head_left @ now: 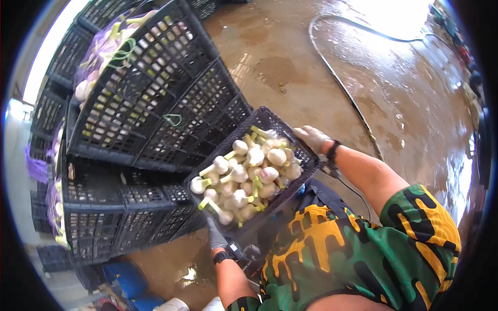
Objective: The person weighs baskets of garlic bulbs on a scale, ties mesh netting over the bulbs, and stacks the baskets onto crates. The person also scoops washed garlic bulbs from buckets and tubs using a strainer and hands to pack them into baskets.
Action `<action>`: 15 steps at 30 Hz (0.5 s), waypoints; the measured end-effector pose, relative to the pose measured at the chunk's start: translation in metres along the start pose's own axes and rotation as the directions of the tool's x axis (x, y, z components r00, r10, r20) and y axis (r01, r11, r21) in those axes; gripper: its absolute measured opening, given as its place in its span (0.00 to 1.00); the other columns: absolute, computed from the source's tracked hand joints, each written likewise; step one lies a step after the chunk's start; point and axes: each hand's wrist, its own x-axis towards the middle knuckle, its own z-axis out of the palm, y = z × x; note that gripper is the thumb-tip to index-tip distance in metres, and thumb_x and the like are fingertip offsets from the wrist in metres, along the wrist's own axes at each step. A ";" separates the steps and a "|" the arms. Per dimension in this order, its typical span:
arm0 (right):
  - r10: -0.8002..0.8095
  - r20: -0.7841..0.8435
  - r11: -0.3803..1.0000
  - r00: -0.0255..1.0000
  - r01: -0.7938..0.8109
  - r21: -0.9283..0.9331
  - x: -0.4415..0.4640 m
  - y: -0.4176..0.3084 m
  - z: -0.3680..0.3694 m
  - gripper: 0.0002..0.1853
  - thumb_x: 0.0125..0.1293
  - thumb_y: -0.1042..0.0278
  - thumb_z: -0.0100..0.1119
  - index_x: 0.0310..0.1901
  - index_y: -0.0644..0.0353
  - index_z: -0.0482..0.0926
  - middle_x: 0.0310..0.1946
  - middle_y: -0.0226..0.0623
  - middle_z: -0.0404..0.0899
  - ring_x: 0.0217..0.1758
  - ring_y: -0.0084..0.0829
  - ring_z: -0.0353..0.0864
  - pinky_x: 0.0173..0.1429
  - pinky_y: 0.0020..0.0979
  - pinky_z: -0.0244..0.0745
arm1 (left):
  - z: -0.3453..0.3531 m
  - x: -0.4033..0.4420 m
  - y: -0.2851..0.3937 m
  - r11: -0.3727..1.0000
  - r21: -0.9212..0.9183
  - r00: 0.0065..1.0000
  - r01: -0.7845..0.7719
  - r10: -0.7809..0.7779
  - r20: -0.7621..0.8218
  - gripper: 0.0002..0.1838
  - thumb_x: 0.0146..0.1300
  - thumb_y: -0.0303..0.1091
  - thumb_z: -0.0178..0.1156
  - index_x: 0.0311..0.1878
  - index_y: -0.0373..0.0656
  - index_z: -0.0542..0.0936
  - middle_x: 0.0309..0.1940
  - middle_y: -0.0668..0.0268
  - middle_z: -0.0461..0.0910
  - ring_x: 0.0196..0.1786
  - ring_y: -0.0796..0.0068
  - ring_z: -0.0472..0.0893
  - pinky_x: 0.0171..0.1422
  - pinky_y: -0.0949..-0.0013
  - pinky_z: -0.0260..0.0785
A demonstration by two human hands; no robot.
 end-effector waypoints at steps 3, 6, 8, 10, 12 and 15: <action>-0.272 0.084 0.921 0.959 0.285 -0.266 -0.006 0.090 0.036 0.17 0.65 0.63 0.48 0.55 0.48 0.73 0.48 0.44 0.78 0.51 0.47 0.77 0.54 0.38 0.74 | -0.011 -0.016 -0.021 0.977 -0.140 0.984 0.162 -0.171 -0.056 0.43 0.66 0.70 0.29 0.74 0.48 0.52 0.72 0.63 0.55 0.70 0.59 0.59 0.74 0.55 0.50; -0.080 0.473 0.987 0.878 0.135 -0.084 -0.017 0.080 0.027 0.27 0.59 0.65 0.56 0.62 0.51 0.67 0.49 0.42 0.77 0.47 0.43 0.79 0.50 0.36 0.77 | -0.009 -0.012 -0.023 0.983 -0.107 0.972 0.148 -0.165 -0.165 0.44 0.65 0.69 0.37 0.70 0.39 0.60 0.68 0.59 0.63 0.67 0.60 0.64 0.72 0.60 0.54; 0.301 0.578 0.397 0.759 -0.650 0.647 -0.007 0.110 0.050 0.40 0.47 0.74 0.66 0.65 0.54 0.63 0.49 0.40 0.78 0.45 0.39 0.80 0.47 0.36 0.79 | -0.008 -0.019 -0.018 0.952 0.247 0.933 0.183 -0.089 -0.349 0.43 0.62 0.65 0.48 0.67 0.36 0.63 0.64 0.57 0.68 0.64 0.59 0.68 0.68 0.62 0.59; 0.206 0.429 0.628 0.880 -0.455 0.631 -0.018 0.116 0.060 0.35 0.49 0.68 0.66 0.62 0.54 0.67 0.45 0.36 0.79 0.43 0.35 0.80 0.44 0.34 0.79 | -0.001 -0.023 -0.020 0.839 0.470 0.814 0.272 0.060 -0.578 0.39 0.59 0.53 0.59 0.65 0.32 0.65 0.60 0.52 0.71 0.59 0.60 0.72 0.62 0.63 0.64; 0.139 0.258 0.802 0.956 -0.261 0.538 -0.025 0.105 0.055 0.24 0.62 0.47 0.57 0.54 0.53 0.74 0.32 0.29 0.80 0.36 0.27 0.79 0.37 0.27 0.76 | -0.029 -0.001 -0.039 0.800 0.530 0.799 0.281 0.110 -0.591 0.38 0.59 0.49 0.60 0.65 0.30 0.64 0.61 0.51 0.71 0.60 0.60 0.72 0.62 0.63 0.64; 0.359 0.369 0.602 0.857 -0.515 0.611 -0.038 0.027 0.012 0.27 0.64 0.41 0.52 0.54 0.54 0.76 0.28 0.27 0.79 0.31 0.23 0.78 0.35 0.26 0.73 | -0.031 0.003 -0.046 0.757 0.608 0.786 0.241 0.215 -0.580 0.34 0.58 0.38 0.60 0.64 0.27 0.64 0.60 0.50 0.71 0.59 0.59 0.72 0.62 0.61 0.63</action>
